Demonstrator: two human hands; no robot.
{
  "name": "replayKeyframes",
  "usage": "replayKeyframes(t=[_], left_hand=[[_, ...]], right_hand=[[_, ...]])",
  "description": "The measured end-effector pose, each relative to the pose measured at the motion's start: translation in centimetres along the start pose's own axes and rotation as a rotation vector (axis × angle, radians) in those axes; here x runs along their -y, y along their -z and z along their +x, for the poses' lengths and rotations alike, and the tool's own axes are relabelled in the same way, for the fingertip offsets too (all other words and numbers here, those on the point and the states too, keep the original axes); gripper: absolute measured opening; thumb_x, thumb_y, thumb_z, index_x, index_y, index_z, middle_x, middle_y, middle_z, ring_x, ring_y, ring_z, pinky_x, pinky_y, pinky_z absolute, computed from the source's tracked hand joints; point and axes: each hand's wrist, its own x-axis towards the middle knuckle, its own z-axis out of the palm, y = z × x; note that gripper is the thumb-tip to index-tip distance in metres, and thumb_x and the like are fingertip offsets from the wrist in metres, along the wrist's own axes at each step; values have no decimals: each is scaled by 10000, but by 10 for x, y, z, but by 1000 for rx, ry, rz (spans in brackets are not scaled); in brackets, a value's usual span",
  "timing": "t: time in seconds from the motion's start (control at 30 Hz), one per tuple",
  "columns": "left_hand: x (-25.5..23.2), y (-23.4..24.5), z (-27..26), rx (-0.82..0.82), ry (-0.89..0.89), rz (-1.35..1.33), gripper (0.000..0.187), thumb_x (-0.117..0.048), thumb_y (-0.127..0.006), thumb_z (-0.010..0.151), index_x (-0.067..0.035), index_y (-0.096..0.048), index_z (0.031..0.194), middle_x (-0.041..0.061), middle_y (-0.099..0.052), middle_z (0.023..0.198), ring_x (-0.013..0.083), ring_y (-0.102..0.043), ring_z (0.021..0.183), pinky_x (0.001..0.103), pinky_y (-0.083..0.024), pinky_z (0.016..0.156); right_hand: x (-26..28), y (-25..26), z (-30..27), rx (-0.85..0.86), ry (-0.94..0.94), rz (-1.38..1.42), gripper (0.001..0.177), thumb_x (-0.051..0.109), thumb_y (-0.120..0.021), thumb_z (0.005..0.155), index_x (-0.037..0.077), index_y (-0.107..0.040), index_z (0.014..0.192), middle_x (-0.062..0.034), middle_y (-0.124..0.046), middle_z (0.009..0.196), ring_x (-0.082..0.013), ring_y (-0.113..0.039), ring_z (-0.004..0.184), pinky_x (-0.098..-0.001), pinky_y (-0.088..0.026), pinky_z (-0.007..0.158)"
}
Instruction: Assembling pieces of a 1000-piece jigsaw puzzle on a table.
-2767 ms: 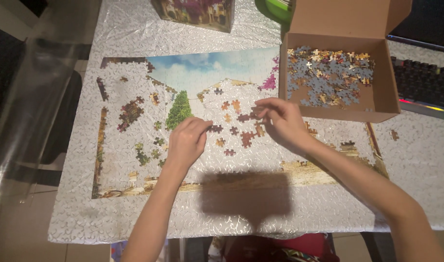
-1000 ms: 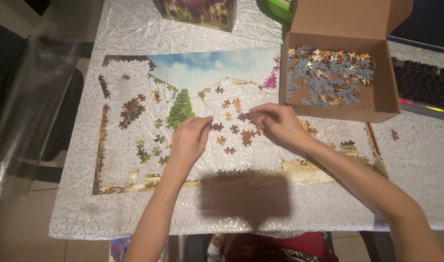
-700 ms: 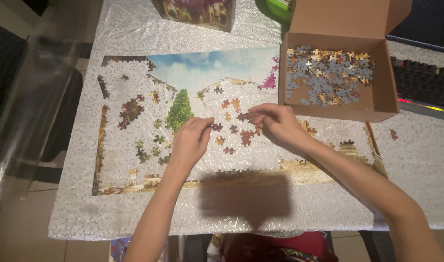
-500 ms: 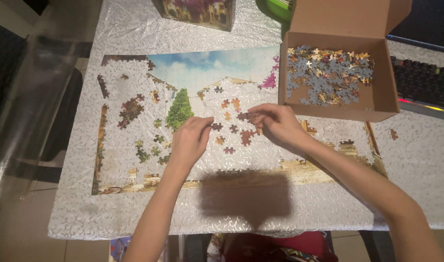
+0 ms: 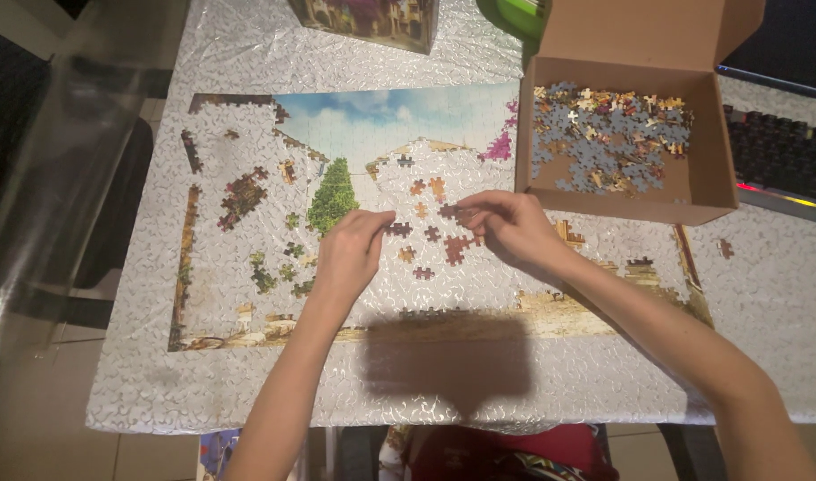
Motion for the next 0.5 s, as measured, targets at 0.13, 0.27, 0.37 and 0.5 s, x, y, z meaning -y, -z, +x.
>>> replayKeyframes(t=[0.13, 0.27, 0.37, 0.5], left_hand=[[1, -2, 0, 6, 14, 14, 241, 39, -637, 898, -44, -760, 1087, 131, -756, 996, 274, -732, 893, 386, -590, 798], [7, -9, -2, 6, 8, 18, 223, 28, -649, 900, -40, -765, 1079, 131, -763, 994, 252, -736, 875, 368, -594, 795], [7, -10, 0, 150, 111, -30, 212, -51, -647, 938, -94, -761, 1111, 93, -761, 1048, 193, -726, 845, 326, -602, 805], [-14, 9, 7, 218, -18, -25, 180, -198, -788, 820, -93, -733, 956, 75, -740, 941, 222, -684, 926, 385, -559, 834]], right_hand=[[1, 0, 0, 7, 28, -21, 455, -89, -444, 905, 70, -742, 1209, -41, -726, 893, -47, -592, 652, -222, -483, 507], [-2, 1, 2, 16, 53, -113, 452, -71, -466, 903, 84, -731, 1234, -36, -761, 922, -30, -656, 725, -198, -558, 593], [23, -5, -8, 22, -88, 2, 365, 2, -509, 952, 90, -732, 1227, -34, -749, 925, -61, -599, 662, -243, -485, 528], [10, -4, -4, 37, 79, -65, 299, 55, -566, 969, 68, -727, 1221, -19, -780, 960, -10, -697, 837, -200, -572, 677]])
